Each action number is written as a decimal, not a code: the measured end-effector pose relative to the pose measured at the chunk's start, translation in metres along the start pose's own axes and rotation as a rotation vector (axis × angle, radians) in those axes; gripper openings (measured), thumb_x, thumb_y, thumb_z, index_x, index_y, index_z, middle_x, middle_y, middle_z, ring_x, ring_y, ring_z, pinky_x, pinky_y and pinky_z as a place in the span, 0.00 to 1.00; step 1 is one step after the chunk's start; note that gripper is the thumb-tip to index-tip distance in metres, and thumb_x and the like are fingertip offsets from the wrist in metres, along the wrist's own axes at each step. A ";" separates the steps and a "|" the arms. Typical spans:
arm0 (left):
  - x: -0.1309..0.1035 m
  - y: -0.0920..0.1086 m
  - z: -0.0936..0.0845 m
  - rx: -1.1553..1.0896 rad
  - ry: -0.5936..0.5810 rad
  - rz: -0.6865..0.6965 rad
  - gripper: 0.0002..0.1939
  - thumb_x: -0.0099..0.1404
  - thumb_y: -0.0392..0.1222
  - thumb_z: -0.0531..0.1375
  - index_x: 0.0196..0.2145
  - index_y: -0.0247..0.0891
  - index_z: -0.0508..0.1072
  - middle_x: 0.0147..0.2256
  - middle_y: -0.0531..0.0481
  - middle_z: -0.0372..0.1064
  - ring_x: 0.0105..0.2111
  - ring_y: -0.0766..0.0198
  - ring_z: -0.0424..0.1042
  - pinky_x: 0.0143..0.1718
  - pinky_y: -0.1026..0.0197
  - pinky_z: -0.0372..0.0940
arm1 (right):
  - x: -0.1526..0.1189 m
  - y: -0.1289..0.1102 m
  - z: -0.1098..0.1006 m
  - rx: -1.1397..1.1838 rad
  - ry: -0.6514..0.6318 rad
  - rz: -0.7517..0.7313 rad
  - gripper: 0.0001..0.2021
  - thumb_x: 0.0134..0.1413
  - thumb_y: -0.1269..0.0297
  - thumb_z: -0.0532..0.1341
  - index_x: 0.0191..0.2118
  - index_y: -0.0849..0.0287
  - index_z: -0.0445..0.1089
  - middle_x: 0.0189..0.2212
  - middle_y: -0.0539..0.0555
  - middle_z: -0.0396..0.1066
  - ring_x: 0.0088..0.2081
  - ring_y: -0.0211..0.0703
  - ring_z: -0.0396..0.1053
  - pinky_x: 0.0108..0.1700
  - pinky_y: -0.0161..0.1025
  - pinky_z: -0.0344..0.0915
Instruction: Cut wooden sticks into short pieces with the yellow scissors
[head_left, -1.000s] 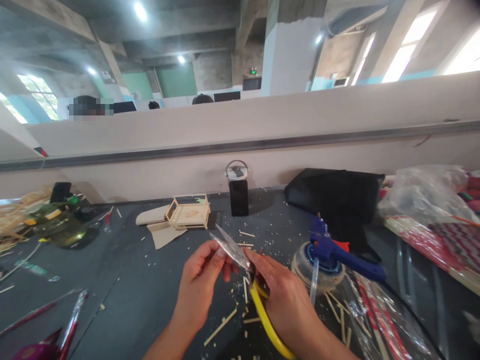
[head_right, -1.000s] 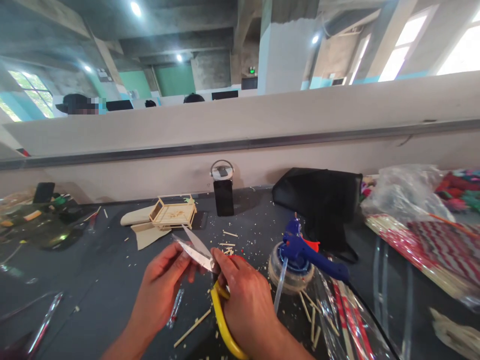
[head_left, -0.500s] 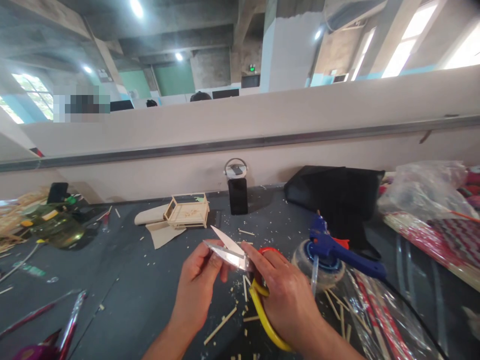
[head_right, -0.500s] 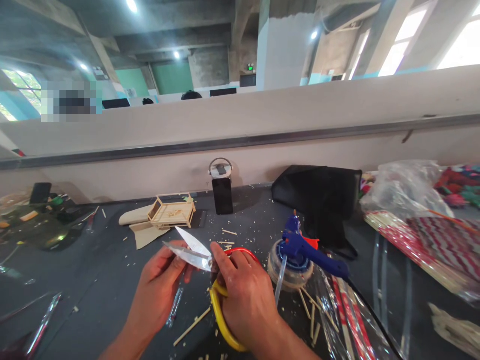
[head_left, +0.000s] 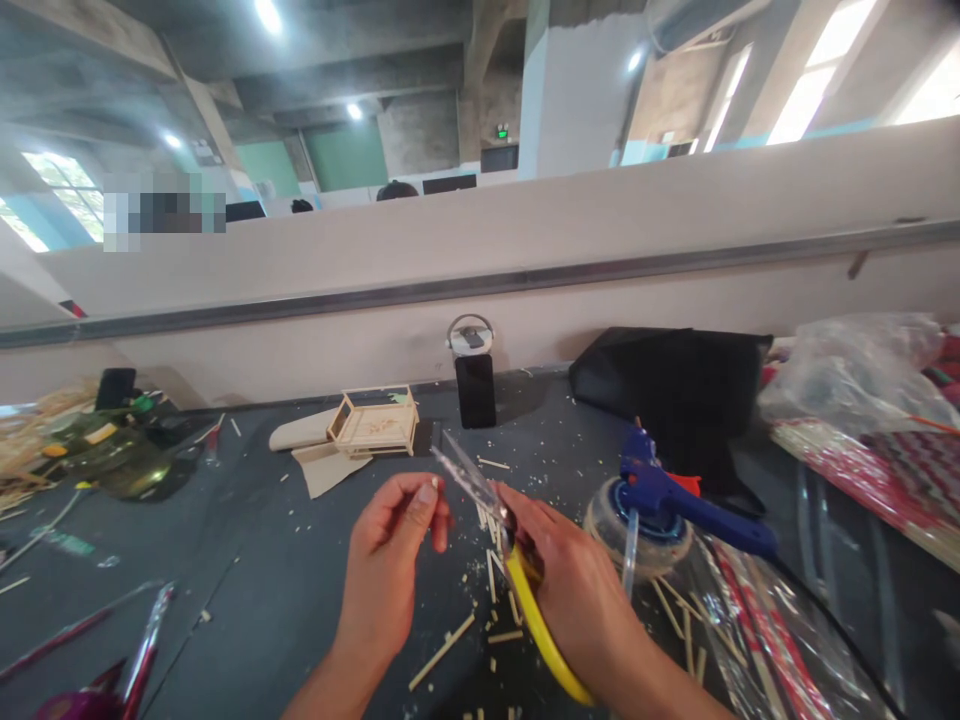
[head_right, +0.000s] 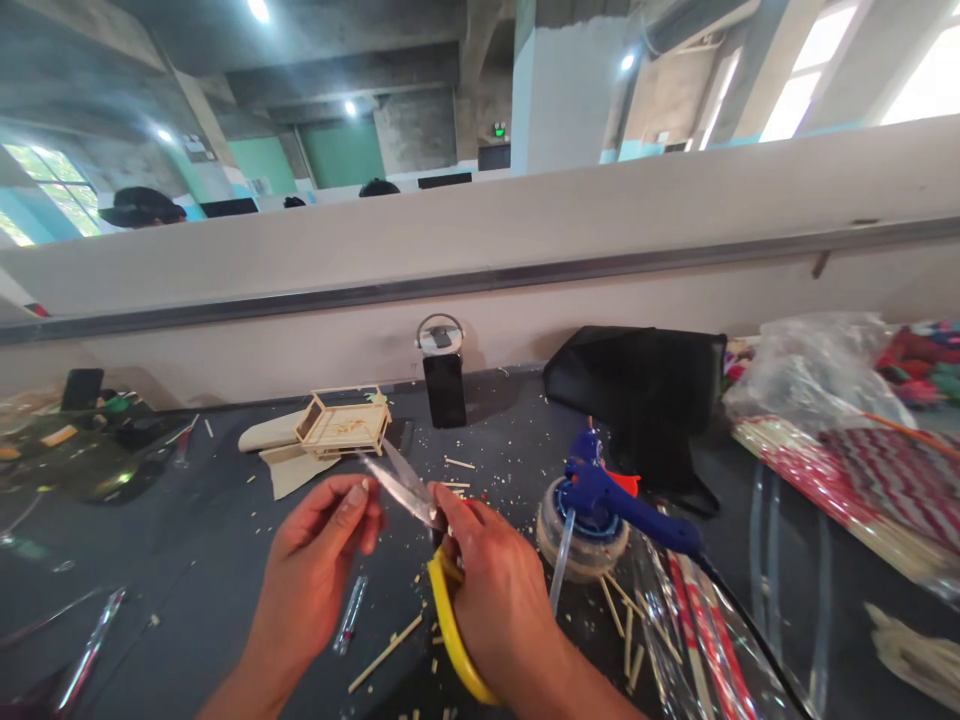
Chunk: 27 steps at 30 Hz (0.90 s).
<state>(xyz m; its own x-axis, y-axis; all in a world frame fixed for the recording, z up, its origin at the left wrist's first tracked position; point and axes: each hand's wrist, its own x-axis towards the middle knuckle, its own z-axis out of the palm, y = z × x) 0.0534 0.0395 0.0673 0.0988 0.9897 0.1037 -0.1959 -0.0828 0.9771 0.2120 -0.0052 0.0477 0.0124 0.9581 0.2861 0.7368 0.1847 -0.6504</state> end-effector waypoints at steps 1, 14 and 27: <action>0.000 0.002 0.000 -0.021 0.021 -0.011 0.06 0.63 0.42 0.62 0.34 0.36 0.74 0.25 0.55 0.68 0.23 0.70 0.62 0.30 0.65 0.59 | 0.001 0.000 0.000 0.062 -0.005 0.028 0.28 0.47 0.76 0.55 0.56 0.55 0.67 0.32 0.52 0.74 0.33 0.45 0.73 0.38 0.42 0.71; 0.001 -0.001 -0.003 -0.063 -0.015 -0.010 0.05 0.63 0.40 0.63 0.32 0.36 0.74 0.24 0.55 0.67 0.23 0.72 0.61 0.27 0.69 0.57 | -0.002 0.001 0.005 -0.111 0.010 -0.069 0.33 0.41 0.82 0.56 0.58 0.60 0.67 0.35 0.57 0.75 0.36 0.51 0.73 0.36 0.46 0.72; -0.003 -0.003 0.001 -0.106 -0.044 -0.029 0.04 0.61 0.40 0.65 0.32 0.37 0.76 0.23 0.57 0.68 0.22 0.74 0.63 0.26 0.69 0.57 | -0.004 -0.002 0.006 -0.186 0.044 -0.103 0.34 0.42 0.82 0.53 0.59 0.62 0.66 0.35 0.61 0.75 0.35 0.55 0.74 0.34 0.51 0.73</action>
<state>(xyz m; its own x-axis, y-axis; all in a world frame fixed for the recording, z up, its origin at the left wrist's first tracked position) 0.0552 0.0365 0.0638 0.1477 0.9853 0.0861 -0.2945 -0.0393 0.9548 0.2064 -0.0080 0.0431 -0.0429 0.9251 0.3774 0.8478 0.2336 -0.4761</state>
